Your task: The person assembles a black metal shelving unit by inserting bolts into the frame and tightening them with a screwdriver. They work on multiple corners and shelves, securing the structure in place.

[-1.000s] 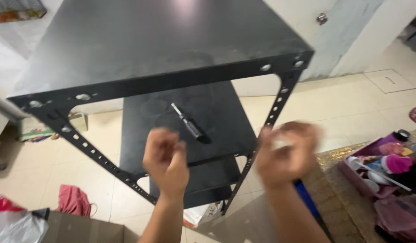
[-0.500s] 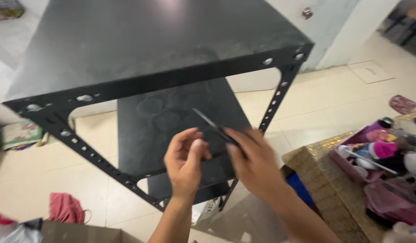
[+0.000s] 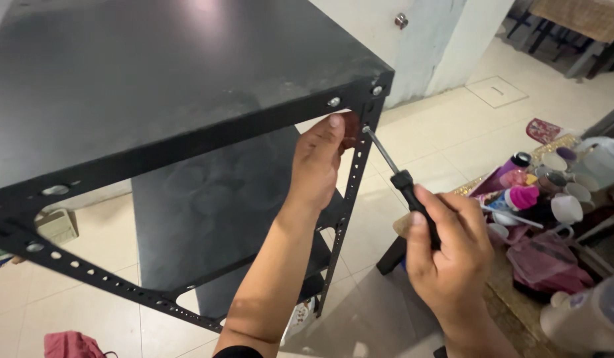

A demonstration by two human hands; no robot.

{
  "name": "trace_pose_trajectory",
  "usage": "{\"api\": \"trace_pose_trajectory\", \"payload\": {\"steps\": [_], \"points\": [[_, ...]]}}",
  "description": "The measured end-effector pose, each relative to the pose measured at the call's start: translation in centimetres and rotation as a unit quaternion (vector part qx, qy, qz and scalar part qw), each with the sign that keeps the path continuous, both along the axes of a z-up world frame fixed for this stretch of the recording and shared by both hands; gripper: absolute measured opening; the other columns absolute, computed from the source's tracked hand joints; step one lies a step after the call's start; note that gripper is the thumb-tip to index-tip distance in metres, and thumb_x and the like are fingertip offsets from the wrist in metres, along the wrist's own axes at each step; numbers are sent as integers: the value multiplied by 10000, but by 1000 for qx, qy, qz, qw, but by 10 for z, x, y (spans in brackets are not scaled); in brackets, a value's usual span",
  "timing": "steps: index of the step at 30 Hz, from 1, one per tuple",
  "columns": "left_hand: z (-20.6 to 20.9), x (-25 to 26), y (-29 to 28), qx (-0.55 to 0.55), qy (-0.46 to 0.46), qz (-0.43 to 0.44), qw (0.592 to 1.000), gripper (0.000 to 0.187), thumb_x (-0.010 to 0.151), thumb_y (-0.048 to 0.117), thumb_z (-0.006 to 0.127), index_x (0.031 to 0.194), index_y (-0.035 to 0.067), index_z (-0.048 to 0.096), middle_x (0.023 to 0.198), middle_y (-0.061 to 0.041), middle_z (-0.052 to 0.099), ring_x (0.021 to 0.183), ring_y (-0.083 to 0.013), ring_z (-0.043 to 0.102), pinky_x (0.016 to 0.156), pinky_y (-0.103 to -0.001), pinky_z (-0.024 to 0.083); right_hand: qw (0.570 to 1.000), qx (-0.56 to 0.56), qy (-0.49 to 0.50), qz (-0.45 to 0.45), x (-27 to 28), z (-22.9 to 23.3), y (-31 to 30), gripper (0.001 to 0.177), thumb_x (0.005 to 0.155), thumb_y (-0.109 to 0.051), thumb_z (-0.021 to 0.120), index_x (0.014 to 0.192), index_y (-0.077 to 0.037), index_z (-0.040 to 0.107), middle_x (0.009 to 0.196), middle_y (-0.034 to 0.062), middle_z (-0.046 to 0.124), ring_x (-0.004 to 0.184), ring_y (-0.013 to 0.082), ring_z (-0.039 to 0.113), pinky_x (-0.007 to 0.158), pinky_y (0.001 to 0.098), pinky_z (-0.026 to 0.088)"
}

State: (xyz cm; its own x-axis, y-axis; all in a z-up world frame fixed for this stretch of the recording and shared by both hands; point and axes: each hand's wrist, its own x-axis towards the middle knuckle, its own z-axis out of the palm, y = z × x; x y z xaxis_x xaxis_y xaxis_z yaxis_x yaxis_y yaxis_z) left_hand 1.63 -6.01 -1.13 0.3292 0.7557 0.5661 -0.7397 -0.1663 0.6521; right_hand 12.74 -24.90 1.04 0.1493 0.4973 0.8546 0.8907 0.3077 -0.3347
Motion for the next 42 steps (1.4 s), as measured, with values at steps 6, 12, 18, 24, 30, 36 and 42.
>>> {"api": "trace_pose_trajectory", "payload": {"steps": [6,12,18,24,30,36,42], "points": [[-4,3,4,-24,23,17,999,285,1087,245,621,1110,-19,724,981,-50,718,912,-120,633,869,-288,500,1000,5,-21,-5,0,2,3,287,936,29,713,1221,-6,709,1092,117,616,838,175,680,696,301,547],[1,1,17,-51,22,-43,998,158,1007,118,693,1093,-9,729,961,-56,723,864,-136,643,826,-300,519,997,-10,-75,-20,-4,14,-2,346,875,59,755,1213,-6,721,1096,135,605,804,207,629,681,336,524],[10,-9,35,-94,39,-144,984,88,958,29,715,1035,-14,712,919,-90,716,815,-186,658,741,-339,541,984,-27,-177,-21,-4,31,-12,392,837,64,758,1219,-14,717,1101,135,589,908,284,640,769,384,542],[14,-10,35,-109,30,-158,981,127,916,-24,707,1042,-16,715,939,-101,725,823,-204,678,742,-360,566,970,-41,-239,-9,-6,46,-15,355,837,61,753,1189,29,718,1085,132,611,900,291,651,769,394,550],[11,-11,43,-119,17,-169,978,149,907,-38,729,1052,-21,707,973,-107,725,884,-215,696,816,-355,567,992,-43,-115,-5,-3,61,-8,245,934,34,710,1177,46,683,1020,147,669,844,282,710,689,348,567],[2,-7,41,-144,-4,-169,975,156,905,-40,732,1060,-37,722,986,-135,734,908,-232,696,856,-366,559,981,-73,-178,-26,-6,68,-9,238,858,-100,784,1039,11,677,911,136,673,689,239,705,596,337,556],[1,-6,38,-141,-21,-144,979,151,904,-54,727,1050,-18,730,995,-124,742,922,-221,700,861,-356,555,991,-36,-129,-29,-10,71,-2,188,870,-93,784,1013,9,716,830,139,682,613,214,674,526,320,515]]}}
